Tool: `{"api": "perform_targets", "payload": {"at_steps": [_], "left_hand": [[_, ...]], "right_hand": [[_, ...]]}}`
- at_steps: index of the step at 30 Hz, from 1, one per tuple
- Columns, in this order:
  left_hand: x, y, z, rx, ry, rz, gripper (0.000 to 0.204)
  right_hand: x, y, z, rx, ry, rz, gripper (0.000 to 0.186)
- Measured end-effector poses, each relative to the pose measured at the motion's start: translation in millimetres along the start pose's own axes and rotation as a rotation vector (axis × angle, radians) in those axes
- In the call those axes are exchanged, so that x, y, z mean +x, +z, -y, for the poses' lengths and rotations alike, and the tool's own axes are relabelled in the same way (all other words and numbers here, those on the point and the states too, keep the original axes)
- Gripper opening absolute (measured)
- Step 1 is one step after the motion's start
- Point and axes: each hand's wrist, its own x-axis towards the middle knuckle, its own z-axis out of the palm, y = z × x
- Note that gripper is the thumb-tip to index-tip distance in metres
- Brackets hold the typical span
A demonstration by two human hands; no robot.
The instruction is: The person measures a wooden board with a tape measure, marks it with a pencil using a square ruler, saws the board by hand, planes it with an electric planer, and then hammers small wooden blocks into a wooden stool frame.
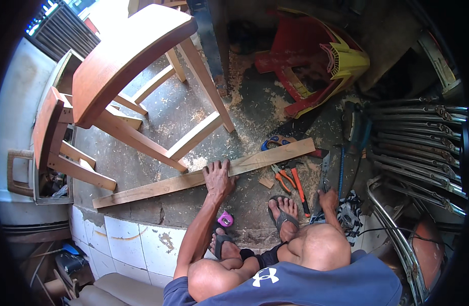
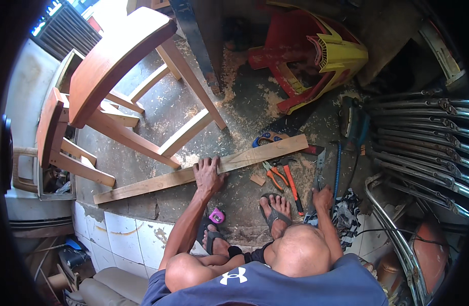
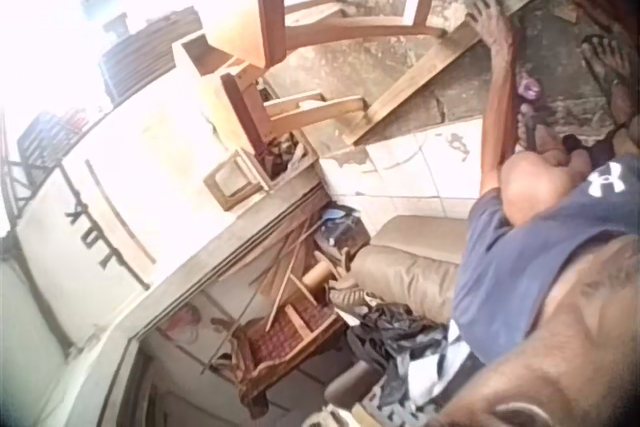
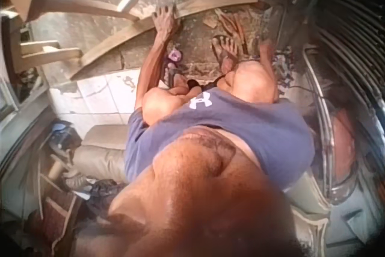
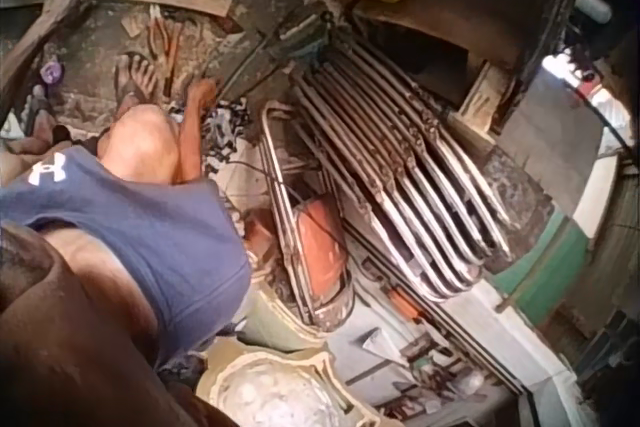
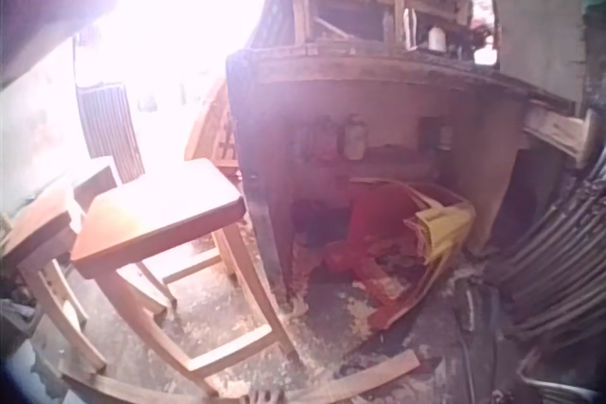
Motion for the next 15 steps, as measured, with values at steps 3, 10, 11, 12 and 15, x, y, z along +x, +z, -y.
{"api": "perform_targets", "payload": {"at_steps": [3, 10, 11, 12, 15], "left_hand": [[3.9, -7.2, -3.2, -0.007, 0.006, 0.018, 0.074], [6.0, -3.0, 10.1, -0.020, 0.000, 0.129, 0.068], [1.1, -3.5, 15.4, -0.052, 0.018, 0.094, 0.067], [1.4, -4.3, 19.0, -0.088, 0.039, 0.049, 0.066], [-0.6, 1.1, 27.0, -0.209, 0.052, -0.025, 0.061]], "right_hand": [[9.2, 6.5, -0.8, 0.006, 0.026, 0.025, 0.056], [6.0, -14.9, 18.7, 0.491, 0.102, 0.309, 0.029], [-3.4, -25.6, 21.9, 0.489, 0.109, 0.318, 0.029], [-8.4, -38.2, 26.6, 0.651, 0.056, 0.366, 0.029], [-15.3, -67.3, 34.8, 1.146, 0.004, 0.351, 0.031]]}}
